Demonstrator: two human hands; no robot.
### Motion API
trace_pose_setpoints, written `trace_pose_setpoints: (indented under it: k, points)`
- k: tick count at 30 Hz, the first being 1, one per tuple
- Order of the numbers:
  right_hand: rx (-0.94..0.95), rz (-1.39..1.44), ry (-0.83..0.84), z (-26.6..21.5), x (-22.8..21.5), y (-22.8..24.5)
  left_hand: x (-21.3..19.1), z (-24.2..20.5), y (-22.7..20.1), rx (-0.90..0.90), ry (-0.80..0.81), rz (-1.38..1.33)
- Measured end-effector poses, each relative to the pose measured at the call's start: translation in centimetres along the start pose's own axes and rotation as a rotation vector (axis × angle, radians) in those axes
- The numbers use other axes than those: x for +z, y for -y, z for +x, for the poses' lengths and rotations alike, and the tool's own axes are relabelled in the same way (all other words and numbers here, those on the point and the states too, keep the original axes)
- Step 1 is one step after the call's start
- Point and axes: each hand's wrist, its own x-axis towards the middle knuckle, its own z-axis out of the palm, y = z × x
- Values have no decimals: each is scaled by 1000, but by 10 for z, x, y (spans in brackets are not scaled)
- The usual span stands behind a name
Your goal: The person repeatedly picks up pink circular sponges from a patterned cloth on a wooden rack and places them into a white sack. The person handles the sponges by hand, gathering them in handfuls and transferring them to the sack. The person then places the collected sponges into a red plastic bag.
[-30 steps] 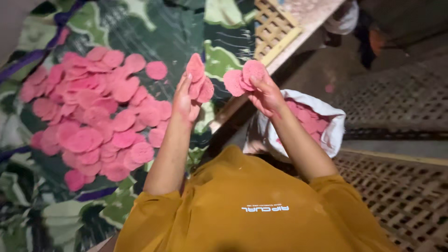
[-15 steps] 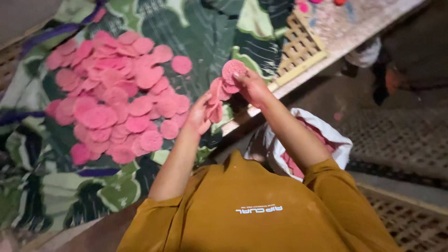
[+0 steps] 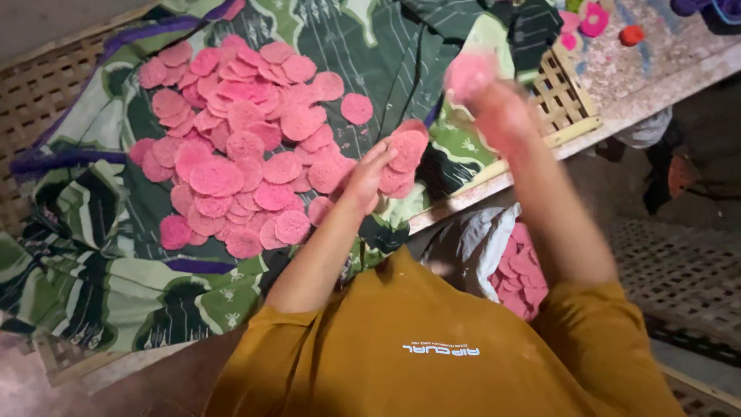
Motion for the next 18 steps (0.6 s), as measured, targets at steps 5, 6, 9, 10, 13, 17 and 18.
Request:
trace_pose_setpoints:
  k: [5,6,9,10,13,17,18]
  points:
    - [93,-51,-115,-74,24,-84,40,3,4,151,111,583]
    - [78,42,-170,-84,16,-86,48,4,10,135,90,612]
    - [17,300,-340,-119,-33,-89,61,9,39,-45,163,456]
    - [-7,384,-396,-136,-55,-94,63,13,55,-132,204,364]
    - [-262,515,-405,-214,-136,-123,63,9,129,-532,203,-8]
    - [-64,340,-945,-324,-207,-169,79,-14,258,-760,161,11]
    - [-19,277,-1036,-348,-219,-183,85,-19,289,-806,161,50]
